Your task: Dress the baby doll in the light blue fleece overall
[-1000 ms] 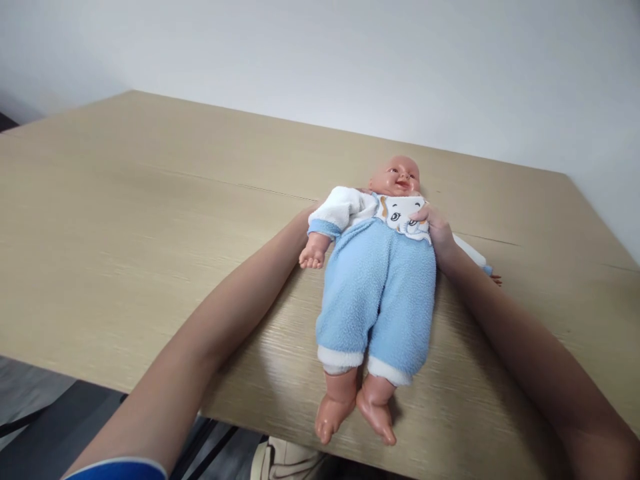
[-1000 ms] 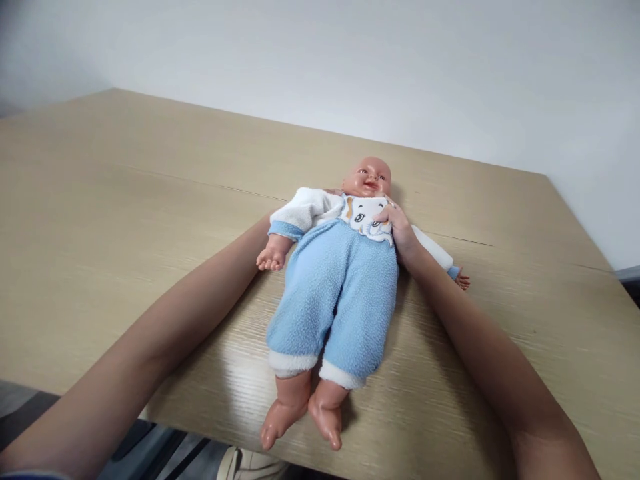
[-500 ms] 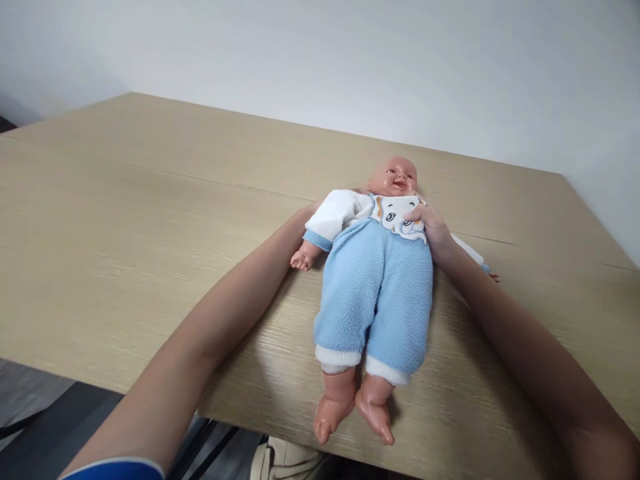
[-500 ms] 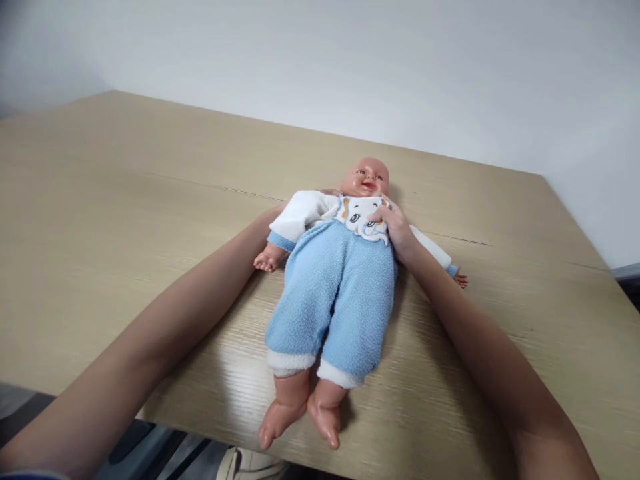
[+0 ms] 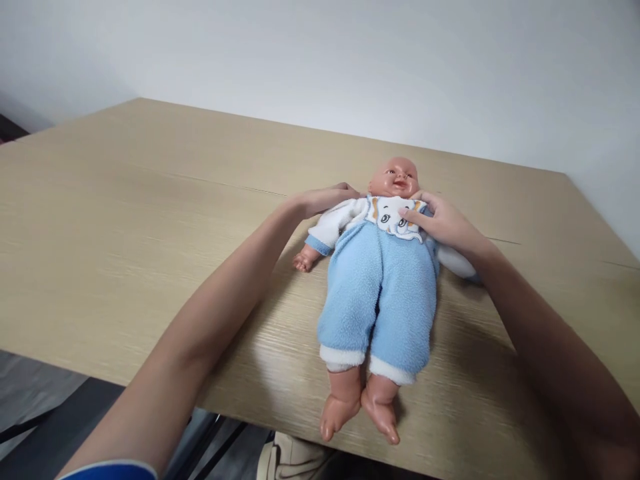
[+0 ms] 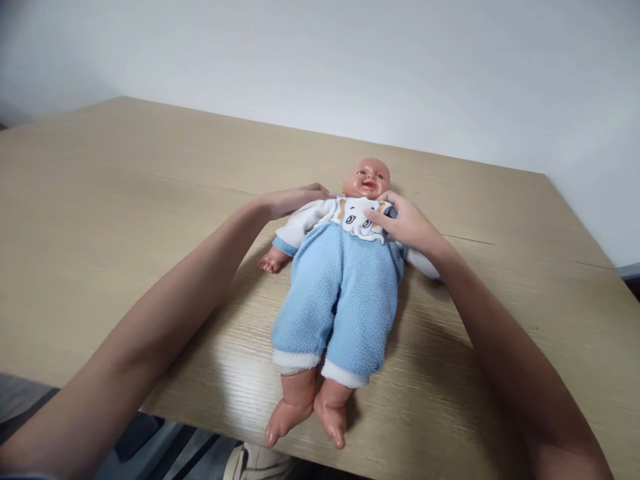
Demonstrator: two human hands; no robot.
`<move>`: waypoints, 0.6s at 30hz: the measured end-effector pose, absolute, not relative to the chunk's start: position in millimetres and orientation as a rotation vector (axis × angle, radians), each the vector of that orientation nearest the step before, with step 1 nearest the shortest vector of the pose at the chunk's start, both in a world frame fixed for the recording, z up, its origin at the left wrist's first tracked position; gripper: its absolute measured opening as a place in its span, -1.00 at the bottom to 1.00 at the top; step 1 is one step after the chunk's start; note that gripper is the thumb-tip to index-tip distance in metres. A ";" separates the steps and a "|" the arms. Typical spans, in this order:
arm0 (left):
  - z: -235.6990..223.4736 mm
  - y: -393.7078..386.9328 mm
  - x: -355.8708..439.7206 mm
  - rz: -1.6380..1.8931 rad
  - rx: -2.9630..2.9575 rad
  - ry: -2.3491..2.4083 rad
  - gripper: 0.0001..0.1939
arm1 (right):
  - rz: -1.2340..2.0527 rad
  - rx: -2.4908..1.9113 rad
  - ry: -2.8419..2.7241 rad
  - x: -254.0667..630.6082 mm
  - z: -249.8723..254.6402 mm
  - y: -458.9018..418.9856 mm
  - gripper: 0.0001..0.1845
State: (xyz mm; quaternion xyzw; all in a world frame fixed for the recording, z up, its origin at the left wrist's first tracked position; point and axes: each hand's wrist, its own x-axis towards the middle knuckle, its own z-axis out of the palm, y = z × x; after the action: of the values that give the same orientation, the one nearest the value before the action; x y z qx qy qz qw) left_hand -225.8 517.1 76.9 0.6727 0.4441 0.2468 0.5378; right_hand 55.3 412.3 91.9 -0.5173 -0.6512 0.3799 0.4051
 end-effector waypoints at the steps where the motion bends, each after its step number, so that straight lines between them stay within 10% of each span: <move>1: 81.5 515.8 -228.7 0.516 1.624 1.100 -0.65 | 0.891 -1.363 -1.714 58.3 93.8 409.8 -0.50; 10: 99.1 508.3 -241.4 0.345 1.812 1.020 -0.23 | 0.013 -1.524 -2.035 104.6 75.4 345.2 -0.70; 18: 130.9 490.5 -223.3 0.345 2.284 1.278 -0.75 | 0.073 -1.692 -1.995 171.4 42.2 276.2 -0.39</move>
State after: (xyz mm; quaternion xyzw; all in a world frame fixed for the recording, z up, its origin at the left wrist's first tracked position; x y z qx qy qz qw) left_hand -223.3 490.5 130.9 0.8382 0.4688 0.1264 0.2482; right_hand 171.4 276.2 42.2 -0.6243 -0.7364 0.0271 0.2593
